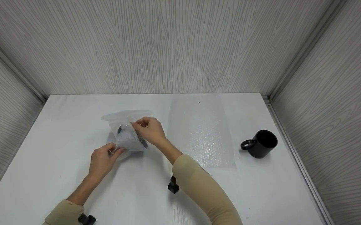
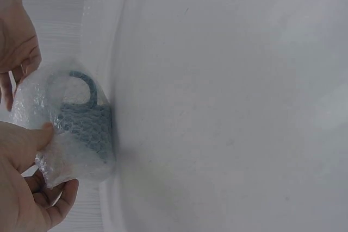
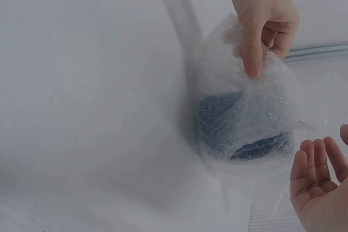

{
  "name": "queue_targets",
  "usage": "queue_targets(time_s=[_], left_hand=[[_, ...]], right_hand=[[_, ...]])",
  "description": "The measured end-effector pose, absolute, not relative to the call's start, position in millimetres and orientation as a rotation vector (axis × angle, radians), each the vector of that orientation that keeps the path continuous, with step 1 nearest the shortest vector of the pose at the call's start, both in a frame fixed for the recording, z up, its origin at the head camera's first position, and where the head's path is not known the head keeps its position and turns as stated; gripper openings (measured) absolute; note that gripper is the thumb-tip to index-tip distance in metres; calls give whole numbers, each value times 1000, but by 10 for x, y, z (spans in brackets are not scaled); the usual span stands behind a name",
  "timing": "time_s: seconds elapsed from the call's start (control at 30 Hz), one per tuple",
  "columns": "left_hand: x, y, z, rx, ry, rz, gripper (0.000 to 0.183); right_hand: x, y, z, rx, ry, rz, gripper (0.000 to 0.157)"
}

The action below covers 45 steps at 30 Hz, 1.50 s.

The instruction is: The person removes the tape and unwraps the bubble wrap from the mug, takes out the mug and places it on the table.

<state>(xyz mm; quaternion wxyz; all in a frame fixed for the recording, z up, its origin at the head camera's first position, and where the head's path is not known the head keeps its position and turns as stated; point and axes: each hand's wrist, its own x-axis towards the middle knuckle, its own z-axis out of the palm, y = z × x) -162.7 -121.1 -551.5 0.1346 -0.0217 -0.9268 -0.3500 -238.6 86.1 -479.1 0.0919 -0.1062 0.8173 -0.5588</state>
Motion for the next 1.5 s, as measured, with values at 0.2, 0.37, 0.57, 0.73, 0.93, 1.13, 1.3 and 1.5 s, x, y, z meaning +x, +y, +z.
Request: queue_targets(time_s=[0.2, 0.37, 0.57, 0.73, 0.93, 1.13, 1.3, 1.5], left_hand=[[-1627, -1215, -5523, -75, -2681, -1012, 26], [-1634, -1215, -5521, -80, -2677, -1006, 27], [-1639, -1218, -5517, -67, -2683, -1014, 26], [-1626, -1242, -5506, -62, -2683, -1019, 23], [-1621, -1314, -5439, -60, -2669, -1070, 31], [-1696, -1394, -5323, -28, -2637, -1080, 37], [-1778, -1461, -5259, 22, -2643, -1077, 38], [-1872, -1490, -5207, 58, -2641, -1082, 31]], right_hand=[[-2354, 864, -4859, -325, 2456, -1614, 26], [-2334, 841, -4906, -296, 2460, -1604, 25], [-2316, 802, -4928, -267, 2447, -1634, 23], [-2322, 792, -4949, -249, 2440, -1656, 22], [-2313, 789, -4965, -264, 2412, -1679, 22], [-2300, 784, -4972, -258, 2399, -1683, 21], [-2295, 778, -4983, -245, 2416, -1676, 20], [-2281, 791, -5005, -270, 2422, -1684, 20]])
